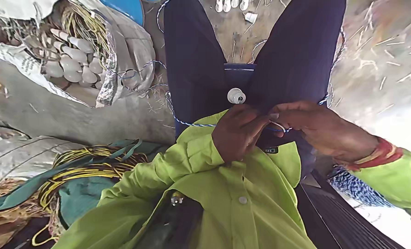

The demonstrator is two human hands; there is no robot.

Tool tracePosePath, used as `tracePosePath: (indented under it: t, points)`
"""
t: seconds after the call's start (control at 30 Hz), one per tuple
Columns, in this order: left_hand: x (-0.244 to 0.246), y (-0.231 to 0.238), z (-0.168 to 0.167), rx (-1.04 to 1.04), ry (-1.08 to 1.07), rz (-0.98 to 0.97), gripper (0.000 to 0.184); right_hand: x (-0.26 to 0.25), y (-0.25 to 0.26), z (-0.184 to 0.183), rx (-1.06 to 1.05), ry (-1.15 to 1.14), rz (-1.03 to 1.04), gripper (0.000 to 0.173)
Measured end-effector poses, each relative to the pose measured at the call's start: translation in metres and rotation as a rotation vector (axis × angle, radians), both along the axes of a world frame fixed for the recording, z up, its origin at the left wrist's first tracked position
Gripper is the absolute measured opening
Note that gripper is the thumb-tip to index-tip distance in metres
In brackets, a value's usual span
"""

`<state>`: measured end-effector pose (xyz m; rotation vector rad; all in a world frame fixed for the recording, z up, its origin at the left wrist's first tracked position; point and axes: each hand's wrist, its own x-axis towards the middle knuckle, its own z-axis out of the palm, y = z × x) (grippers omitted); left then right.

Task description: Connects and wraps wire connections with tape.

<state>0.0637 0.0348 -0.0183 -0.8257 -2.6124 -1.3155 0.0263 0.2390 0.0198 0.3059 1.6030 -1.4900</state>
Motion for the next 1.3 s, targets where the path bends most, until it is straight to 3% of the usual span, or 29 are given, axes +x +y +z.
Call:
tracePosePath:
  t: [0.2,0.3,0.37,0.57,0.77,1.07,1.3]
  points:
    - [0.001,-0.001,-0.004,-0.059,0.139,0.009,0.018,-0.004,0.001,-0.001,-0.039,0.019,0.054,0.035]
    - [-0.001,0.001,-0.002,-0.022,0.098,0.029,0.017,-0.010,-0.007,-0.006,0.137,0.078,0.156,0.023]
    - [-0.003,0.003,0.002,0.014,0.049,0.049,0.014,-0.006,-0.006,-0.013,0.240,0.260,0.182,0.020]
    - [-0.007,-0.002,0.006,0.037,-0.077,0.086,0.014,0.020,0.012,-0.017,0.217,0.916,0.051,0.036]
    - [-0.007,-0.002,0.006,0.021,-0.079,0.068,0.015,0.037,0.006,-0.024,0.371,1.283,0.077,0.021]
    - [-0.008,-0.001,0.005,0.039,-0.054,0.073,0.015,0.036,0.001,-0.025,0.415,1.356,0.126,0.016]
    - [-0.010,0.000,0.009,0.093,-0.347,0.082,0.017,0.033,0.000,-0.023,0.465,1.380,0.154,0.015]
